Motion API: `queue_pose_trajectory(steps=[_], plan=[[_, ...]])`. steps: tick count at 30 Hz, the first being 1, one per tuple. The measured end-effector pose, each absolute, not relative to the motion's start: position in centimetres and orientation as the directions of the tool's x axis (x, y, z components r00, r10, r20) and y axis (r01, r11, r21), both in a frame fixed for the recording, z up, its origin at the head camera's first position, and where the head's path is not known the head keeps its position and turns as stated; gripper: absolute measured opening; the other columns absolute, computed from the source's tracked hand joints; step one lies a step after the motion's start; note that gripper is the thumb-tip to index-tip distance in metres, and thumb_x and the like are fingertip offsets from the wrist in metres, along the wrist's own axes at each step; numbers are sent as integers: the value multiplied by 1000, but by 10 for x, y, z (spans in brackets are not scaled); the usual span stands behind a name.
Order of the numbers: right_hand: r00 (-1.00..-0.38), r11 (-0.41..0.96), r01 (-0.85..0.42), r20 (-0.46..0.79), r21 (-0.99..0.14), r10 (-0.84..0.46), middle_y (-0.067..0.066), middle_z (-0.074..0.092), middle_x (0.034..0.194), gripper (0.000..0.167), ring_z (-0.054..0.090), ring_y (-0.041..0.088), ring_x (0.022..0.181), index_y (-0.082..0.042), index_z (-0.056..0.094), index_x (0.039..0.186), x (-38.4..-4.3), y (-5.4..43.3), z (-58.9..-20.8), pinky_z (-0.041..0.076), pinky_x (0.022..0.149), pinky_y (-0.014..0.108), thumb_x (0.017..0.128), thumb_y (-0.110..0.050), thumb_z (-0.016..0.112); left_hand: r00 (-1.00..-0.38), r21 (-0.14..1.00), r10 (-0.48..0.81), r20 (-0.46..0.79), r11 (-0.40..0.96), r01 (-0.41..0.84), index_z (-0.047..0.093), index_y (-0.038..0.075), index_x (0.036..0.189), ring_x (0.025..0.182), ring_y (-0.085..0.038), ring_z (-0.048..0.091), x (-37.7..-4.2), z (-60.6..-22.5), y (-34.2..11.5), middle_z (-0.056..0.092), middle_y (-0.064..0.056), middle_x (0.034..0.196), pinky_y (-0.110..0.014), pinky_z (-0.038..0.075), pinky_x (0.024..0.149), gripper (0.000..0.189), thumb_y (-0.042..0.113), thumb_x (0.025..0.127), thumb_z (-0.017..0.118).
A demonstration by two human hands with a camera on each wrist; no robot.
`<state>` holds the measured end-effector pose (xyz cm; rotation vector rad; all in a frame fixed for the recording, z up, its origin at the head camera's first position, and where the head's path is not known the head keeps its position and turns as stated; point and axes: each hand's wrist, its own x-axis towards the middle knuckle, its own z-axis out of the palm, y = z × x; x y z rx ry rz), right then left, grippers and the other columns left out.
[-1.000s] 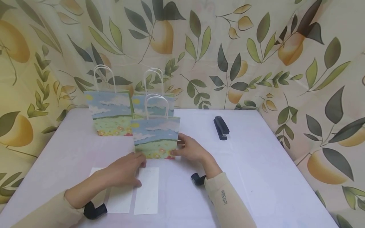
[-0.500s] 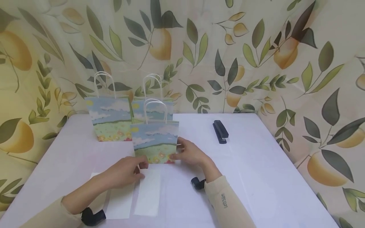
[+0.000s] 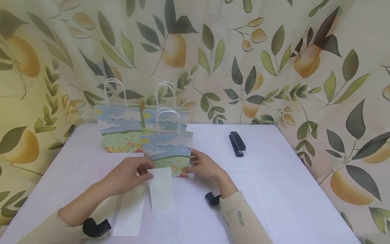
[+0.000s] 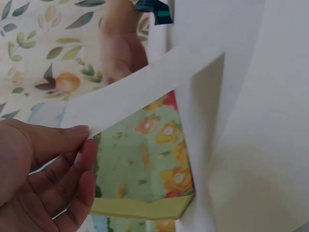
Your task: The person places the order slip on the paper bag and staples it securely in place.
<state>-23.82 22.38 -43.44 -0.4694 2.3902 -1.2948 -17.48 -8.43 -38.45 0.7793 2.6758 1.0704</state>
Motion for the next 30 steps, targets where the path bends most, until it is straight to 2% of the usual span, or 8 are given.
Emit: queue_pose_trajectory(steps=[6, 13, 21, 30], plan=[[-880, 522, -94, -174, -848, -442, 4, 66, 135, 67, 60, 30, 130, -19, 52, 149, -239, 226, -438, 49, 110, 52, 89, -22, 82, -862, 662, 488, 139, 602, 447, 73, 20, 110, 83, -4, 65, -181, -371, -88, 72, 11, 91, -25, 55, 74, 16, 17, 95, 76], [-883, 530, -83, -185, -844, -432, 4, 66, 137, 65, 61, 30, 129, -20, 53, 148, -239, 224, -437, 49, 110, 52, 89, -21, 82, -895, 671, 382, 229, 604, 430, 77, 21, 104, 84, -5, 67, -187, -362, -94, 74, 11, 92, -29, 56, 79, 10, 19, 94, 78], [-880, 521, -75, -189, -850, -435, 3, 67, 136, 65, 62, 29, 127, -22, 53, 148, -238, 223, -437, 49, 110, 53, 90, -21, 82, -895, 702, 241, 374, 557, 444, 78, 20, 100, 81, -9, 73, -198, -360, -102, 78, 8, 90, -27, 54, 65, 10, 20, 91, 82], [-875, 511, -71, -192, -857, -444, 3, 68, 135, 64, 64, 27, 125, -22, 54, 148, -239, 224, -438, 48, 110, 53, 90, -22, 81, -892, 726, 165, 421, 528, 440, 75, 16, 93, 76, -11, 73, -210, -359, -102, 78, 3, 85, -26, 53, 61, 12, 19, 87, 85]])
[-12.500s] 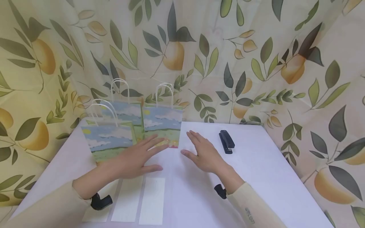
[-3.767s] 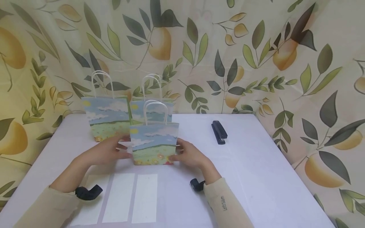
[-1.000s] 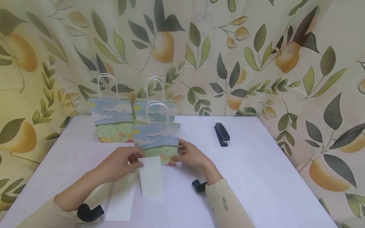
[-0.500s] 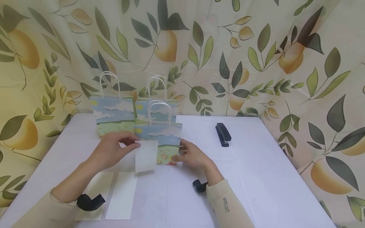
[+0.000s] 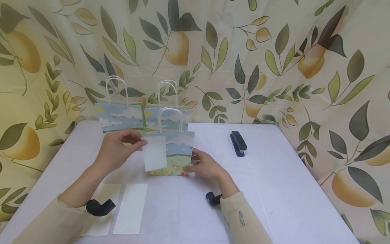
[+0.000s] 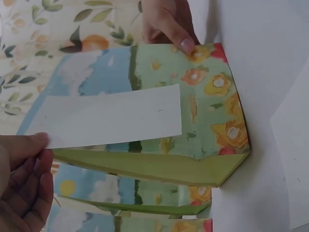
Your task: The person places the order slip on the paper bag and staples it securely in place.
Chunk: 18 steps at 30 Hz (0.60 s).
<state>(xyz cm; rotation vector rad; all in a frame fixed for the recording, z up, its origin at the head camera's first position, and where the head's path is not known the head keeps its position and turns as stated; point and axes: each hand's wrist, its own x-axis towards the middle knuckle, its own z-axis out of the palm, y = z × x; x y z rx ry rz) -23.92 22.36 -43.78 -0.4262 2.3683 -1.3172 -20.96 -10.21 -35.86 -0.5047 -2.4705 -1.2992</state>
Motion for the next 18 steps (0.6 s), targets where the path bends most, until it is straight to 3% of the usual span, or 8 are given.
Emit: queue_pose_trajectory(steps=[8, 14, 18], plan=[[-875, 497, -55, -198, -866, -441, 4, 67, 137, 64, 63, 29, 127, -21, 55, 148, -240, 224, -437, 48, 111, 54, 89, -19, 81, -875, 729, 158, 458, 497, 471, 72, 14, 96, 76, -13, 74, -215, -359, -100, 77, 1, 88, -25, 58, 64, 18, 19, 86, 87], [-877, 499, -53, -198, -865, -438, 4, 67, 137, 63, 63, 29, 126, -20, 55, 147, -240, 223, -437, 48, 110, 54, 89, -19, 81, -851, 714, 153, 502, 482, 508, 71, 11, 111, 90, -18, 72, -220, -358, -97, 73, -4, 102, -39, 63, 79, 33, 18, 84, 88], [-878, 499, -50, -199, -865, -435, 4, 67, 137, 63, 63, 28, 126, -21, 56, 146, -240, 224, -438, 48, 111, 53, 89, -18, 81, -854, 716, 157, 497, 481, 505, 72, 11, 116, 92, -19, 74, -223, -357, -95, 75, -4, 106, -42, 63, 83, 37, 18, 84, 88]])
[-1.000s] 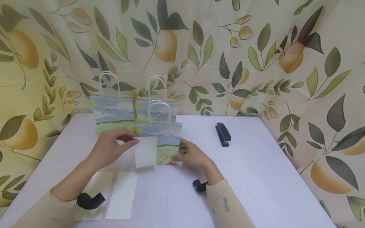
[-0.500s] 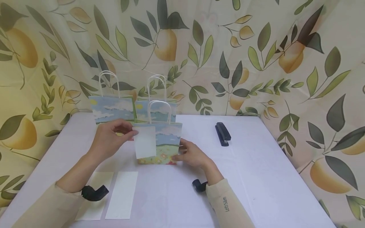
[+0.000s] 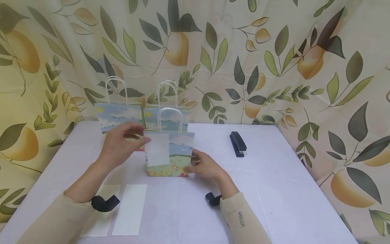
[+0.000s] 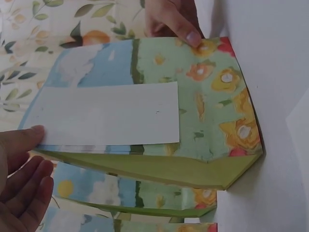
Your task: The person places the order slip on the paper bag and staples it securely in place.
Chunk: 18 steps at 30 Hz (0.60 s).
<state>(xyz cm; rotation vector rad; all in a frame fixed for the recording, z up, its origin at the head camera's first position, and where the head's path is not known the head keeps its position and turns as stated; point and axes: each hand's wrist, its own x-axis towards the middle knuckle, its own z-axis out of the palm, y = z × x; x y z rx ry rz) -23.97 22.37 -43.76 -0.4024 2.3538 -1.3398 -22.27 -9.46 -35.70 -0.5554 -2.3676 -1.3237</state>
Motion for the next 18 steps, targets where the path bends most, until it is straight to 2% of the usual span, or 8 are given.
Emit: queue_pose_trajectory(steps=[10, 18], plan=[[-877, 508, -70, -190, -859, -442, 8, 66, 138, 63, 62, 29, 127, -16, 54, 148, -238, 225, -437, 48, 110, 53, 91, -20, 80, -878, 748, 166, 449, 468, 471, 75, 12, 119, 96, -24, 76, -225, -352, -83, 78, -5, 108, -48, 61, 83, 37, 23, 86, 87], [-875, 493, -76, -179, -867, -449, 6, 66, 139, 64, 62, 28, 125, -18, 54, 148, -238, 224, -438, 50, 107, 50, 90, -18, 80, -883, 737, 183, 432, 493, 462, 75, 18, 115, 97, -23, 75, -227, -346, -74, 78, -1, 109, -42, 61, 82, 33, 27, 86, 87]])
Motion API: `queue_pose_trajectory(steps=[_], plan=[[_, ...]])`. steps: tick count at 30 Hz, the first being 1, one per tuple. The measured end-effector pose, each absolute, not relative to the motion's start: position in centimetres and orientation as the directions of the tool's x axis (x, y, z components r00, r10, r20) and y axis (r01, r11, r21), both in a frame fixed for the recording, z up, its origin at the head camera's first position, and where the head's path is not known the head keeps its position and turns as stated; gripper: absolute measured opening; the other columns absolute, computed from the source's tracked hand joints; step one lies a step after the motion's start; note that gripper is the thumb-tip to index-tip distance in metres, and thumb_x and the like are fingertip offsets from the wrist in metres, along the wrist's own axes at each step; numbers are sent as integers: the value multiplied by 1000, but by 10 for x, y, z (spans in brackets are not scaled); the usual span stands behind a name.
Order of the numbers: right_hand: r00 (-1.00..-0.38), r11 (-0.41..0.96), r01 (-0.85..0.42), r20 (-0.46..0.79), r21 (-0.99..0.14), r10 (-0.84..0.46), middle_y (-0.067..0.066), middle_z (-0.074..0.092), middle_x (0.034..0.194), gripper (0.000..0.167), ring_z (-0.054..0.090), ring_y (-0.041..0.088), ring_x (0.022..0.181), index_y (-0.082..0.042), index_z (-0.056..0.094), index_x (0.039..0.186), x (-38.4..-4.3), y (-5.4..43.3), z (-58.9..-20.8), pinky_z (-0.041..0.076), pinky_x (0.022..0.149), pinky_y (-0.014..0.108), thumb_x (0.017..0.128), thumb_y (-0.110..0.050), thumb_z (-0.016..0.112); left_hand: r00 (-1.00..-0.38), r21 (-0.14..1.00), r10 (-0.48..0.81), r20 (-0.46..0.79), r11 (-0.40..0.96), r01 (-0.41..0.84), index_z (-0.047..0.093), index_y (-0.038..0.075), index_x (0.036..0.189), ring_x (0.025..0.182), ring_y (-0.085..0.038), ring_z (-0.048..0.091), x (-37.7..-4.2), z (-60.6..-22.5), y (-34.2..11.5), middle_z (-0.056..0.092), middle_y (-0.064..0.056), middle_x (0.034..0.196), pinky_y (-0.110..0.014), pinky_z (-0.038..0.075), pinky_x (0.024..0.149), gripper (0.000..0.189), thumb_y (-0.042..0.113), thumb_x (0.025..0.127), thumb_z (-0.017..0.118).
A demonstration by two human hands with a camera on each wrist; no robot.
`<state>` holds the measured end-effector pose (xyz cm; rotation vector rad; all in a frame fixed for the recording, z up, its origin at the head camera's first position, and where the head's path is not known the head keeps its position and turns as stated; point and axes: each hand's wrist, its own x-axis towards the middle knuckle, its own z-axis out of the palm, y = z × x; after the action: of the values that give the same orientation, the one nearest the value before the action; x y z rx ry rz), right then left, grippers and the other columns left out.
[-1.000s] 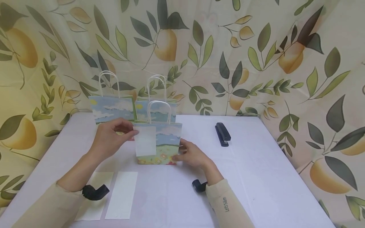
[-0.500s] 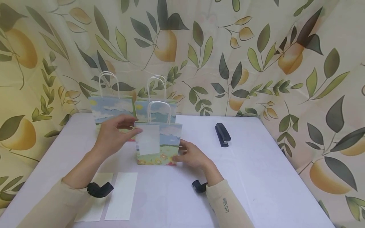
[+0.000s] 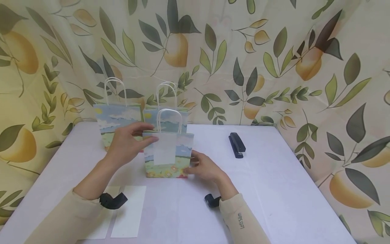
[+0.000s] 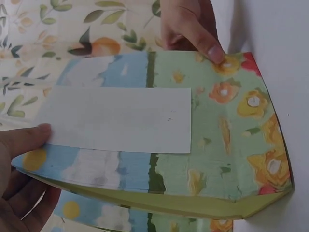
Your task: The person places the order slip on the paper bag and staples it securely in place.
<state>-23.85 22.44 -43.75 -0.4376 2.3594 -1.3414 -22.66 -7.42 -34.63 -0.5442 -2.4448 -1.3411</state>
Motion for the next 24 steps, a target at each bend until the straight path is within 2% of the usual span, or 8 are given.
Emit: queue_pose_trajectory(steps=[7, 14, 24], plan=[[-875, 485, -76, -175, -871, -452, 6, 66, 138, 63, 62, 27, 124, -17, 54, 148, -238, 225, -437, 50, 107, 48, 91, -18, 80, -871, 713, 198, 450, 507, 484, 77, 18, 110, 86, -18, 64, -227, -345, -68, 78, 3, 104, -32, 51, 74, 27, 26, 86, 86], [-874, 493, -90, -169, -866, -456, 6, 65, 139, 63, 62, 27, 124, -18, 54, 148, -238, 227, -438, 51, 105, 45, 91, -19, 80, -885, 739, 180, 430, 492, 459, 79, 17, 108, 66, -18, 47, -229, -348, -60, 76, 2, 92, -28, 37, 58, 26, 26, 86, 87], [-864, 489, -113, -158, -865, -479, 5, 65, 139, 63, 62, 24, 122, -19, 52, 148, -236, 224, -435, 51, 103, 40, 91, -18, 79, -909, 788, 163, 383, 455, 414, 80, 17, 102, 59, -18, 41, -231, -350, -58, 77, 1, 91, -28, 33, 53, 19, 25, 86, 87]])
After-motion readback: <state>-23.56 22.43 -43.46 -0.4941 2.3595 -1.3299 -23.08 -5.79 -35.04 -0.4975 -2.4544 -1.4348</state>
